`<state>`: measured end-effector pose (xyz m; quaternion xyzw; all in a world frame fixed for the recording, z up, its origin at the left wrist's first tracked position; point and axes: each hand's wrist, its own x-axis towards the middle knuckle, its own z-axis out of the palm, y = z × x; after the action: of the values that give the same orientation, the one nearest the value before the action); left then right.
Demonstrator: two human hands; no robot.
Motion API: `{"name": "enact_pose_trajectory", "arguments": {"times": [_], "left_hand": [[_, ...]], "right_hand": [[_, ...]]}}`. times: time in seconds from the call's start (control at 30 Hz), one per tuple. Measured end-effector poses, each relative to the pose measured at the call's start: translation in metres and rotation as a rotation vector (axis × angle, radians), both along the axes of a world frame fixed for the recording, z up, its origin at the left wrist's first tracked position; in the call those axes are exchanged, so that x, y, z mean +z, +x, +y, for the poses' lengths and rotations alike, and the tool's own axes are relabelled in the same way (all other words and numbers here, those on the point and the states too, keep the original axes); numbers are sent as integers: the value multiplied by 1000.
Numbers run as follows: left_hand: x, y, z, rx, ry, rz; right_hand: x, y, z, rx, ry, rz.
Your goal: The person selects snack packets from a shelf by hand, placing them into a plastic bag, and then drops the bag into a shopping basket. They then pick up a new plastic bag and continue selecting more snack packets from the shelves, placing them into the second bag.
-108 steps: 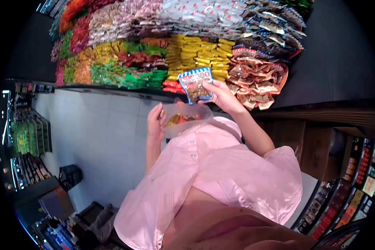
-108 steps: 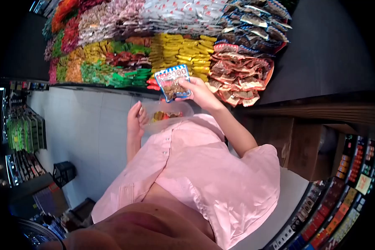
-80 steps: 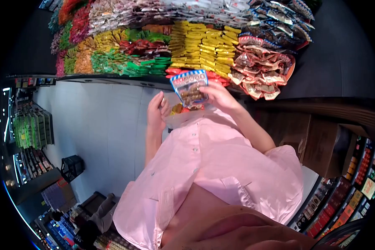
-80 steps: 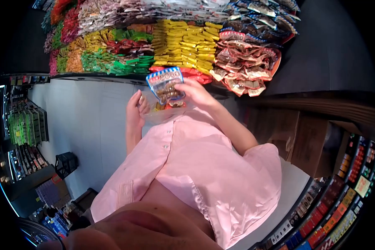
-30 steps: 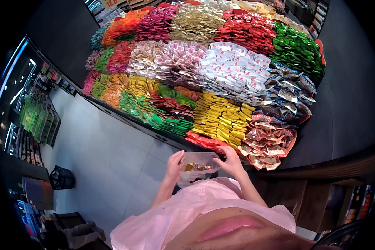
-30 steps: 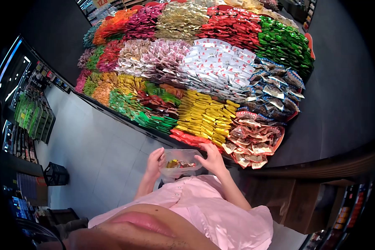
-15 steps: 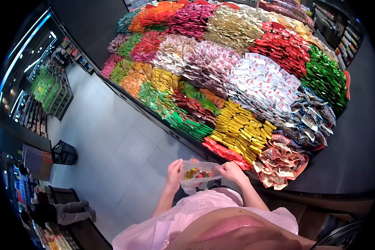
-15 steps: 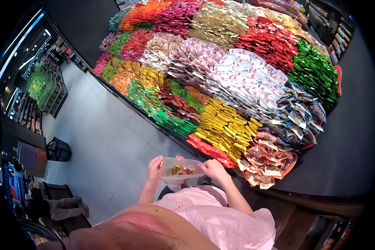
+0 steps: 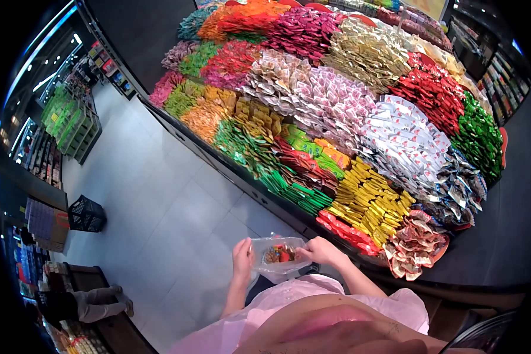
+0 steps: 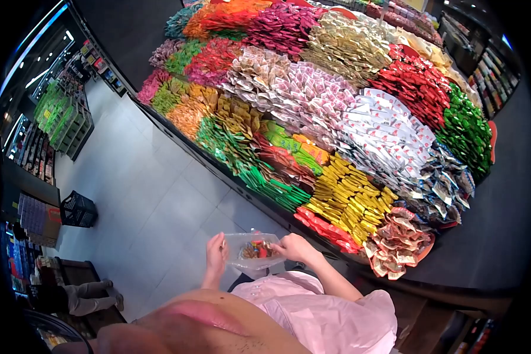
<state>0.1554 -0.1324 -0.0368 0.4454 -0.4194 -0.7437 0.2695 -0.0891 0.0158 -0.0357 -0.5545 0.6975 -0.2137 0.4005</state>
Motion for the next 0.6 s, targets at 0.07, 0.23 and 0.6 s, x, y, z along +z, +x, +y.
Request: {"name": "enact_pose_trajectory", "arguments": {"times": [0.07, 0.23, 0.6], "left_hand": [[-4, 13, -25, 1, 13, 10], [5, 48, -88, 6, 53, 18], [0, 141, -223, 156, 6, 120]], "right_hand": [[4, 13, -25, 1, 21, 23], [8, 53, -101, 11, 10, 86], [30, 123, -257, 30, -157, 140]]}}
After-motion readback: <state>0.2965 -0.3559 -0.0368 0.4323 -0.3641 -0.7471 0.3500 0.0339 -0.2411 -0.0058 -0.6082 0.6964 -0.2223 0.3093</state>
